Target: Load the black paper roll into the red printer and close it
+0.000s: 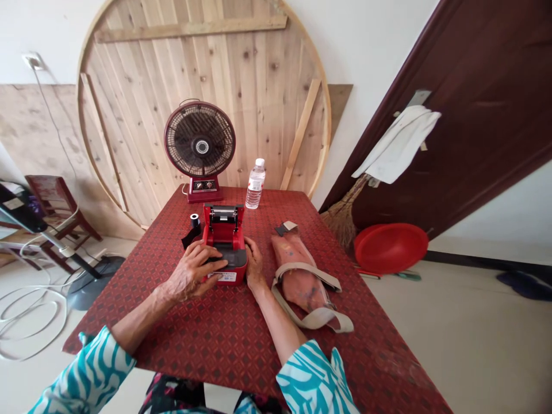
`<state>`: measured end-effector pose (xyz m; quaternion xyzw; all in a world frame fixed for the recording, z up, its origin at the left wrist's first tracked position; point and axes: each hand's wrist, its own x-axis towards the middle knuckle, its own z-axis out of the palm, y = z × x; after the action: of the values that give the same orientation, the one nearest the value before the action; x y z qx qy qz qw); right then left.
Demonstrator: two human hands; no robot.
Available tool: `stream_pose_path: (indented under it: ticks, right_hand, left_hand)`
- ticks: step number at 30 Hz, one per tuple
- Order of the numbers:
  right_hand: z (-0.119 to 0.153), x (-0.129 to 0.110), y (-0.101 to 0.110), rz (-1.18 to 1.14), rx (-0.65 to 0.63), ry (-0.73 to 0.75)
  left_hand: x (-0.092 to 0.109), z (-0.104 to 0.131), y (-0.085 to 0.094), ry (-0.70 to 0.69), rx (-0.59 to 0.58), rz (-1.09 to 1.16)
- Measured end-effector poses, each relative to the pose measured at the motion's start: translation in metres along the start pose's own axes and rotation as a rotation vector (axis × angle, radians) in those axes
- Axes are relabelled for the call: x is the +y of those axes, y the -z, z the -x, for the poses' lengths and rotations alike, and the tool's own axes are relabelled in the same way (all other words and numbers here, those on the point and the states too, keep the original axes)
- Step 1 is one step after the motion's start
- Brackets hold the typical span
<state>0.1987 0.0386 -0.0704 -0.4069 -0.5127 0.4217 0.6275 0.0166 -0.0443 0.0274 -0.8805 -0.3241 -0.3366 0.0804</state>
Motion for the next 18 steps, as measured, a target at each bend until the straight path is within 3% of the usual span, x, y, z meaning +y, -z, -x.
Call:
stream_pose_path:
  ticks: [8,13,18]
  right_hand:
    - [0.001,-0.004,0.005,0.040,-0.015,-0.019]
    - [0.006,-0.005,0.008,0.046,-0.017,-0.064]
    - [-0.026,-0.033,0.007,0.095,0.073,-0.024]
  left_hand:
    - [-0.004,0.015,-0.011,-0.064,0.098,-0.006]
    - [0.000,0.021,-0.010,-0.050,0.086,0.003]
    - [0.007,0.021,-0.011,-0.029,0.088,0.041]
